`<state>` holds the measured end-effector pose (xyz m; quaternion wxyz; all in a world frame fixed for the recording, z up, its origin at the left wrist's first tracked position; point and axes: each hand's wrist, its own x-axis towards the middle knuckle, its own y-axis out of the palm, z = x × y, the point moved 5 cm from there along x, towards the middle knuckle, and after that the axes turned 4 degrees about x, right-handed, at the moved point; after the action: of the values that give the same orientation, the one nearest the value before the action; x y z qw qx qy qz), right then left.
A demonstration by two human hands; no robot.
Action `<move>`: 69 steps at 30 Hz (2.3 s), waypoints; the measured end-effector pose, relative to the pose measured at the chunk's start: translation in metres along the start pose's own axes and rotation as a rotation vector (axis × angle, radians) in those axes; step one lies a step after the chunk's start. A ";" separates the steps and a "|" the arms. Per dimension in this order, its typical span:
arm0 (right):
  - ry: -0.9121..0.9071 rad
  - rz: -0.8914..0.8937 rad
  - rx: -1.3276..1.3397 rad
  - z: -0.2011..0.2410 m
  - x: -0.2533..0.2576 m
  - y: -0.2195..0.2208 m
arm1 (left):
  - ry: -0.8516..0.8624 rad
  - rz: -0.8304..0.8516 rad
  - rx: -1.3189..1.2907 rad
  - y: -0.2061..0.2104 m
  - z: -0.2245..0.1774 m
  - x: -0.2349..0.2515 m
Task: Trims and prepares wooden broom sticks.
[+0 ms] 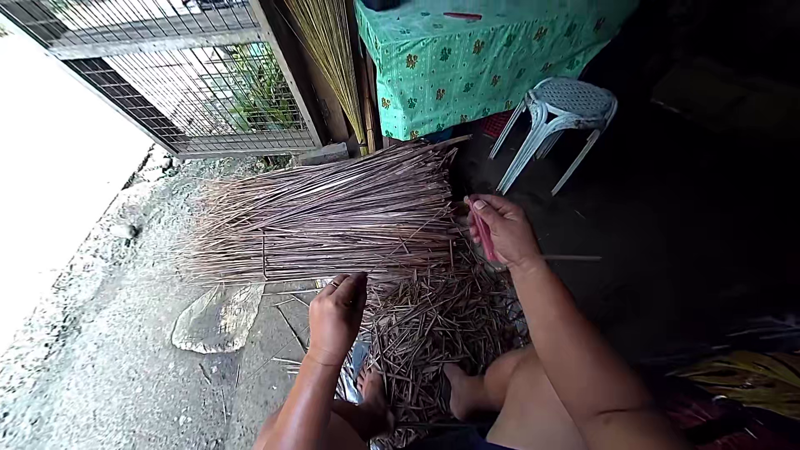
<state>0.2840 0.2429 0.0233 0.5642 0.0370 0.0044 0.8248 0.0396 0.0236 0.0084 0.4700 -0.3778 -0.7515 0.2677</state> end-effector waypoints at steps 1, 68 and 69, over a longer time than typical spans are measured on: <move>-0.059 0.035 -0.059 0.002 -0.002 0.006 | -0.007 0.022 0.007 0.001 0.002 0.001; -0.081 -0.096 0.254 0.061 -0.232 -0.166 | -0.440 0.076 -0.274 -0.104 0.017 -0.147; -0.048 -0.165 0.224 0.060 -0.223 -0.179 | -0.405 0.114 -0.213 -0.107 0.012 -0.150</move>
<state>0.5352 0.0981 0.0614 0.6225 0.1192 0.0861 0.7687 0.0363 -0.1611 0.0087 0.2509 -0.4059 -0.8319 0.2834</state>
